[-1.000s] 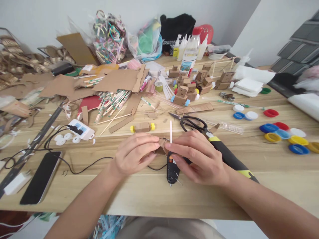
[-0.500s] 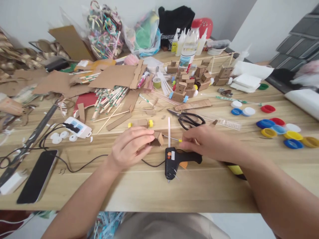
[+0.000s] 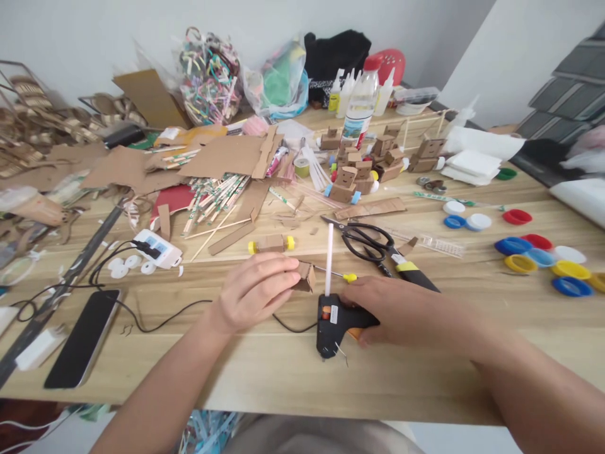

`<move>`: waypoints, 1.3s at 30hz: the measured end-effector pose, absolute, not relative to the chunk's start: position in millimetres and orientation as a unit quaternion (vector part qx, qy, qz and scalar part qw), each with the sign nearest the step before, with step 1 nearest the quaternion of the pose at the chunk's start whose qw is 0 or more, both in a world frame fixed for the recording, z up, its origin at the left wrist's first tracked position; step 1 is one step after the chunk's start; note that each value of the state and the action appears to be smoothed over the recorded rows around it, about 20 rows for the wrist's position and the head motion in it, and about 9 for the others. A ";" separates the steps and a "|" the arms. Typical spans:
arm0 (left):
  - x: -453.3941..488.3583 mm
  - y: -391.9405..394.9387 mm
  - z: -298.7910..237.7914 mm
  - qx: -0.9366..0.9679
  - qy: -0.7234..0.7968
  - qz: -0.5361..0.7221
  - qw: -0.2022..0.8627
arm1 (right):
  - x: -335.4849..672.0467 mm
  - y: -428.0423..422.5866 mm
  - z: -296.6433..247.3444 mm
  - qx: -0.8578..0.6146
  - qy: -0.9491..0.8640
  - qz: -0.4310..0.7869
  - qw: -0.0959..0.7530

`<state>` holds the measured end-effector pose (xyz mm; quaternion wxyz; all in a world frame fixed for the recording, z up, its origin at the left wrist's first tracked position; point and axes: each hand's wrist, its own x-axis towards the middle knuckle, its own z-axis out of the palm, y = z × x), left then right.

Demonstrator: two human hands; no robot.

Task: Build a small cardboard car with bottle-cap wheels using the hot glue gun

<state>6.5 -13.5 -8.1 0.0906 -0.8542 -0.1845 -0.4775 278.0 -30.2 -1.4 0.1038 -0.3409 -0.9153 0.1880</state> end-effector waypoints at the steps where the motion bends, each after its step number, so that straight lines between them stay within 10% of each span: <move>1: 6.5 -13.3 -7.7 -0.852 -0.185 -0.480 0.093 | 280.0 -28.2 2.0 -0.342 -0.912 0.196 0.109; 16: -2.2 -14.9 1.2 -0.852 -0.181 -0.446 0.206 | 302.0 -14.4 52.7 -0.449 -0.718 0.485 0.217; 39: -4.3 -22.2 3.2 -0.857 -0.182 -0.441 0.196 | 271.2 -15.9 44.3 -0.409 -0.708 0.534 0.217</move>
